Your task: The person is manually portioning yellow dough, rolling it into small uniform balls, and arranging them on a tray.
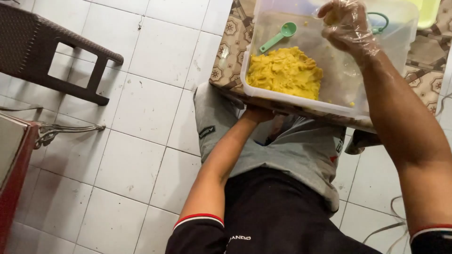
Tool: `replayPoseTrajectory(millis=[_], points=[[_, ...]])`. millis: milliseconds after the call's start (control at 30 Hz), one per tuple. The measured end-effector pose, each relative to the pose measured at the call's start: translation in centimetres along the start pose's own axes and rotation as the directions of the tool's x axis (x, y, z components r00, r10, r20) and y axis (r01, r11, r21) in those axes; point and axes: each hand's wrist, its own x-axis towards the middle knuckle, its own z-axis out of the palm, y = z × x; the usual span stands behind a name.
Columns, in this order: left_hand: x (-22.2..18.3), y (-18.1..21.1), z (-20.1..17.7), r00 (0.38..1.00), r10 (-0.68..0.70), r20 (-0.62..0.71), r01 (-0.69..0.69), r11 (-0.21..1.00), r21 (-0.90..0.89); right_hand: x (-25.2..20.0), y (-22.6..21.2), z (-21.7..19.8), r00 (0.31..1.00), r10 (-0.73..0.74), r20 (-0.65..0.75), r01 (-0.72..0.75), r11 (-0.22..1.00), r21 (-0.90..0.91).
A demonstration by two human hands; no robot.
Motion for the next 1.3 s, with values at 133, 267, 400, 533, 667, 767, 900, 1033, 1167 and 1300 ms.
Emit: replayPoseTrajectory(millis=[133, 267, 400, 533, 667, 767, 900, 1033, 1167, 1300], points=[[1.0, 1.1, -2.3, 0.998, -0.062, -0.009, 0.059, 0.978, -0.201, 0.0, -1.0, 0.7, 0.942, -0.336, -0.014, 0.323, 0.915, -0.243], [2.4, 2.4, -3.0, 0.994, -0.107, 0.002, 0.099, 0.909, -0.405, -0.4, -0.8, 1.4, 0.981, -0.157, 0.117, 0.175, 0.971, -0.166], [2.1, 3.1, -3.3, 0.985, -0.172, 0.024, 0.152, 0.791, -0.593, -0.3, 6.4, 4.0, 0.940, -0.313, 0.134, 0.340, 0.887, -0.311], [1.5, 2.8, -2.9, 0.972, -0.226, 0.061, 0.194, 0.632, -0.750, -0.9, 2.7, 2.3, 0.967, -0.194, 0.163, 0.241, 0.903, -0.354], [2.3, -2.1, 1.6, 0.963, -0.219, 0.155, 0.235, 0.967, -0.094, -1.7, -0.8, 0.7, 0.949, 0.068, 0.309, 0.062, 0.918, -0.391], [1.9, -4.7, 2.9, 0.969, -0.174, 0.175, -0.004, 0.697, 0.717, -2.1, -2.5, -0.1, 0.954, 0.116, 0.277, 0.030, 0.881, -0.472], [-0.5, -3.4, 2.6, 0.995, -0.076, 0.066, 0.017, 0.770, 0.638, -2.1, -1.4, -0.1, 0.959, 0.192, 0.209, -0.035, 0.811, -0.584], [-3.8, 2.2, 2.3, 0.987, -0.083, 0.138, 0.009, 0.885, 0.466, -0.8, -5.4, -0.9, 0.954, 0.232, 0.188, -0.095, 0.833, -0.545], [-5.6, 6.8, 3.3, 0.964, 0.097, 0.247, -0.184, 0.914, 0.361, 0.5, -7.9, -2.0, 0.963, 0.209, 0.168, -0.236, 0.958, 0.164], [-6.0, 13.3, -0.5, 0.823, 0.567, -0.041, -0.552, 0.814, 0.181, 1.4, -9.4, -2.3, 0.926, 0.198, 0.322, -0.371, 0.636, 0.676]])
